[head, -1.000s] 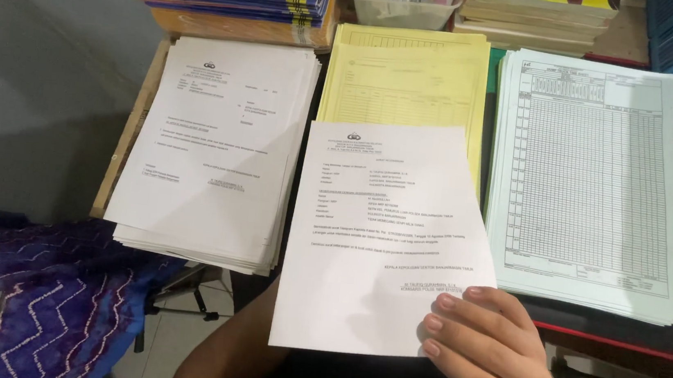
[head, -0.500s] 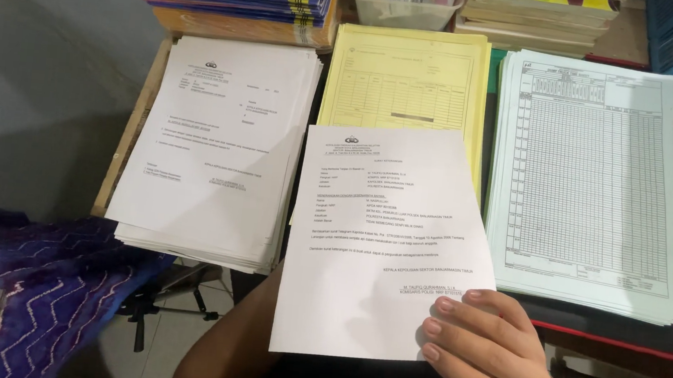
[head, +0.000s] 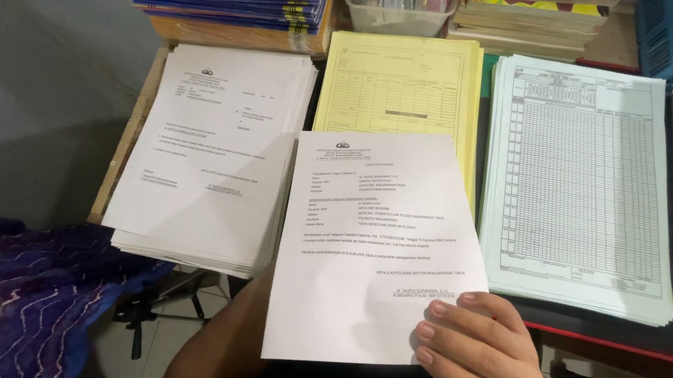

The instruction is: Sorting and organizing various documents, folders, and stacks of paper on a desk.

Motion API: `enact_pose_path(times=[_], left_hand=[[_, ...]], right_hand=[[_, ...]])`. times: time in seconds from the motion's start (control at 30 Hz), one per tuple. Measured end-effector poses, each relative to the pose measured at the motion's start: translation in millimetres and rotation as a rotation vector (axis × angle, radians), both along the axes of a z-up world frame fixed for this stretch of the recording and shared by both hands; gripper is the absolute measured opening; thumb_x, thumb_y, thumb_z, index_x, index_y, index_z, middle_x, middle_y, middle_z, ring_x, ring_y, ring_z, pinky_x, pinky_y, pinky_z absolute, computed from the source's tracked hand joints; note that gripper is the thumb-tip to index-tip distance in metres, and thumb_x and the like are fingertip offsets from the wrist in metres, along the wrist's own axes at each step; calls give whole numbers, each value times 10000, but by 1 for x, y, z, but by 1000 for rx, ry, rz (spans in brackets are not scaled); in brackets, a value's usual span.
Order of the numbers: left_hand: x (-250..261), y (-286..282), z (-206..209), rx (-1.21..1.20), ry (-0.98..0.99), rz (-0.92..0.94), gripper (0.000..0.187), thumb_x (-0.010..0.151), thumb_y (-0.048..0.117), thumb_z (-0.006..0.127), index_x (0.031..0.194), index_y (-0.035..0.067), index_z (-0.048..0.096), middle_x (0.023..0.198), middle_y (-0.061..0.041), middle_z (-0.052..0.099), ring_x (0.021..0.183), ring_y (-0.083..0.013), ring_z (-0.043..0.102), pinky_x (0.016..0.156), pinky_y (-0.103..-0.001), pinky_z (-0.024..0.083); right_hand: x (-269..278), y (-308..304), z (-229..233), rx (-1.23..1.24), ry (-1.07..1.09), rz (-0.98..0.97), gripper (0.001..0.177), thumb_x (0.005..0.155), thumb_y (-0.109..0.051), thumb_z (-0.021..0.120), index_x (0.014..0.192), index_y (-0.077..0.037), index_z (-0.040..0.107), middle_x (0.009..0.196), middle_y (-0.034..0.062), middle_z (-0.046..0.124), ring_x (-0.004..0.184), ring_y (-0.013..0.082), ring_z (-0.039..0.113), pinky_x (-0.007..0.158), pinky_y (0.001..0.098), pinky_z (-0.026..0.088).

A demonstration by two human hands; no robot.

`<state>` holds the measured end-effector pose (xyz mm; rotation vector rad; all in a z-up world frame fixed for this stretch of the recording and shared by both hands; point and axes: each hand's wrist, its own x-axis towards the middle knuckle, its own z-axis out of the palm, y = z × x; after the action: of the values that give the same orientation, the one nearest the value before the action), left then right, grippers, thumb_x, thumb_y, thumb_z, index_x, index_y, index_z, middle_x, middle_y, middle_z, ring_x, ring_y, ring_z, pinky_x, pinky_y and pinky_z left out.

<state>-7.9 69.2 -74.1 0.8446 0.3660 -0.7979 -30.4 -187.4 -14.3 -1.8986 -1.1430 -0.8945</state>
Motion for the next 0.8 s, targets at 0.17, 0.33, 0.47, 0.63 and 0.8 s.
enact_pose_path(times=[0.17, 0.33, 0.47, 0.63, 0.8], left_hand=[[-2, 10, 7, -40, 6, -16, 536, 987, 288, 444, 1282, -131, 604, 867, -266, 701, 585, -377, 681, 346, -441, 556], [-6, 25, 13, -73, 11, -15, 549, 986, 288, 440, 1303, -133, 593, 879, -270, 698, 582, -387, 679, 330, -457, 555], [-20, 43, 33, -83, -222, 18, 765, 944, 511, 421, 1334, -130, 574, 1123, -286, 661, 931, -390, 647, 687, -488, 547], [-37, 47, 60, 441, -426, 171, 710, 863, 370, 666, 1471, 38, 512, 1340, -141, 721, 1113, -226, 736, 886, -327, 627], [-41, 61, 80, 898, -595, 229, 502, 919, 257, 658, 1389, 85, 617, 932, -47, 699, 909, -151, 668, 831, -279, 571]], right_hand=[[-1, -12, -1, -48, 21, 17, 26, 898, -109, 705, 904, -130, 718, 972, 46, 775, 936, 228, 798, 923, 421, 593], [1, -14, -2, -42, 28, 11, 22, 903, -90, 684, 917, -96, 700, 988, 87, 766, 957, 264, 789, 920, 435, 604], [4, -7, -4, -86, 51, 2, 53, 920, -93, 675, 945, -99, 720, 1039, 68, 759, 1000, 256, 773, 945, 416, 588], [19, 18, -4, -92, -68, 72, 133, 951, -148, 647, 872, -148, 754, 977, 38, 770, 902, 214, 779, 848, 358, 577], [26, 30, -3, -250, -17, 221, 97, 989, -107, 662, 1070, -115, 715, 1128, 53, 746, 1043, 252, 724, 906, 418, 534]])
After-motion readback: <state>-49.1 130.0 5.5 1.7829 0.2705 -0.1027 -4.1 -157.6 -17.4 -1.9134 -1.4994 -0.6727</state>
